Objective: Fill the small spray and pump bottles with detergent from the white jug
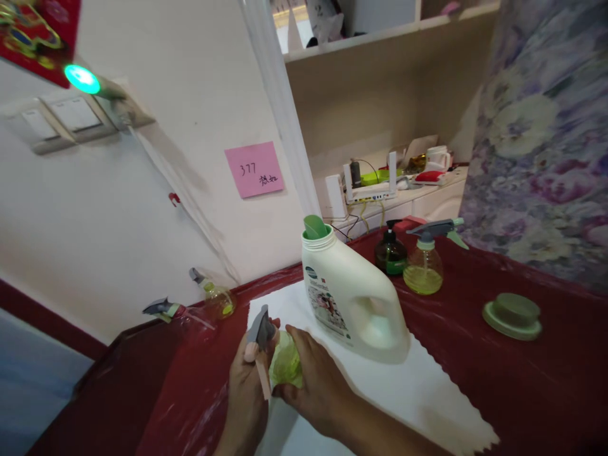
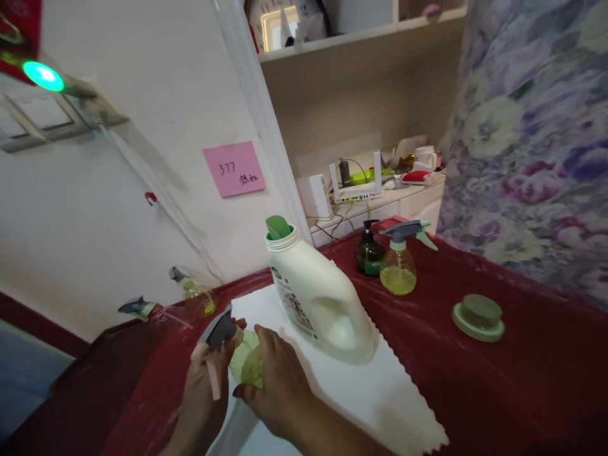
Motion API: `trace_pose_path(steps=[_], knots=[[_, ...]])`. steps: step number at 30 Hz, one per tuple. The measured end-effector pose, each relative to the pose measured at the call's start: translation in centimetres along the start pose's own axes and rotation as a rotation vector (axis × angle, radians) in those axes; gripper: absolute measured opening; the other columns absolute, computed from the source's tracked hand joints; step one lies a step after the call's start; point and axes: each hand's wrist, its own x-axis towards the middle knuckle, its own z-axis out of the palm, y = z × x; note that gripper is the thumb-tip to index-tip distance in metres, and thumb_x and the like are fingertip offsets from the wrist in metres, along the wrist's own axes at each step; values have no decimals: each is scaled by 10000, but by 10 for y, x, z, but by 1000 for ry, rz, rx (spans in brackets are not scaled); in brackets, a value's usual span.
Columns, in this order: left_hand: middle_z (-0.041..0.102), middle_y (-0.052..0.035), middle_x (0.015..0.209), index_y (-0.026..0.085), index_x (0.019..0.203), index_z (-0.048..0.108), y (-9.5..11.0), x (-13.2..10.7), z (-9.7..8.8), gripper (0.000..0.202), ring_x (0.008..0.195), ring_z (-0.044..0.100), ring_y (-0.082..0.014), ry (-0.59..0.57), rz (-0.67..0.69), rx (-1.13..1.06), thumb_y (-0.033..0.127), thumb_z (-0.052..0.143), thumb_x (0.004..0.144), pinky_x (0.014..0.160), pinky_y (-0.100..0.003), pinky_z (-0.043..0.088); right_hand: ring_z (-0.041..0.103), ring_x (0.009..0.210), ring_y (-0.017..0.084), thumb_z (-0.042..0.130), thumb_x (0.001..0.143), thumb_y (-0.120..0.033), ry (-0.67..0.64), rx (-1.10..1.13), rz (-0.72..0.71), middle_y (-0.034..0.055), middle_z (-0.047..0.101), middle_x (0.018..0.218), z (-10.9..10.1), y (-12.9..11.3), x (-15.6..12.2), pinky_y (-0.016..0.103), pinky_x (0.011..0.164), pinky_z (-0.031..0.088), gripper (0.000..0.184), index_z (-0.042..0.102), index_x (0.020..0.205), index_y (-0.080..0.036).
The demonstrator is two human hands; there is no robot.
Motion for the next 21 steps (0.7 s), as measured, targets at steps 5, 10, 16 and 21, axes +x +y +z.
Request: trace_pose_path(steps=[5, 10, 16, 21], knots=[[773, -106, 1099, 219, 1111, 759, -11, -4, -1, 570, 1063, 719, -331, -39, -30, -120, 568, 865, 673, 939, -414, 590, 172, 1560, 251, 638, 790, -141, 53, -134, -81, 130, 186, 1695, -37, -16, -5, 492, 1264, 212, 965, 142, 1617, -144], [718, -108, 1241, 231, 1234, 709, -20, -2, 2, 496, 1157, 662, -306, -173, 28, -181, 520, 759, 834, 1017, -406, 518, 220, 1543, 256, 485, 820, 8, 52, -552, -584, 71, 257, 1682, -86, -62, 22, 551, 1222, 263, 776, 383, 1532, -281], [727, -96, 1186, 227, 1211, 702, -15, -10, 2, 460, 1115, 653, -292, -195, 43, -203, 491, 754, 837, 987, -373, 500, 651, 1108, 222, 607, 883, -59, -440, -798, -627, 63, 728, 1142, -90, -107, 65, 374, 962, 471, 234, 701, 1038, -207], [705, -86, 1159, 236, 1190, 661, -17, -19, -1, 404, 1115, 631, -295, -246, 64, -154, 370, 760, 821, 993, -398, 479, 677, 875, 209, 715, 838, -95, -514, -914, -563, 47, 725, 916, -87, -115, 71, 304, 755, 452, 116, 717, 901, -193]])
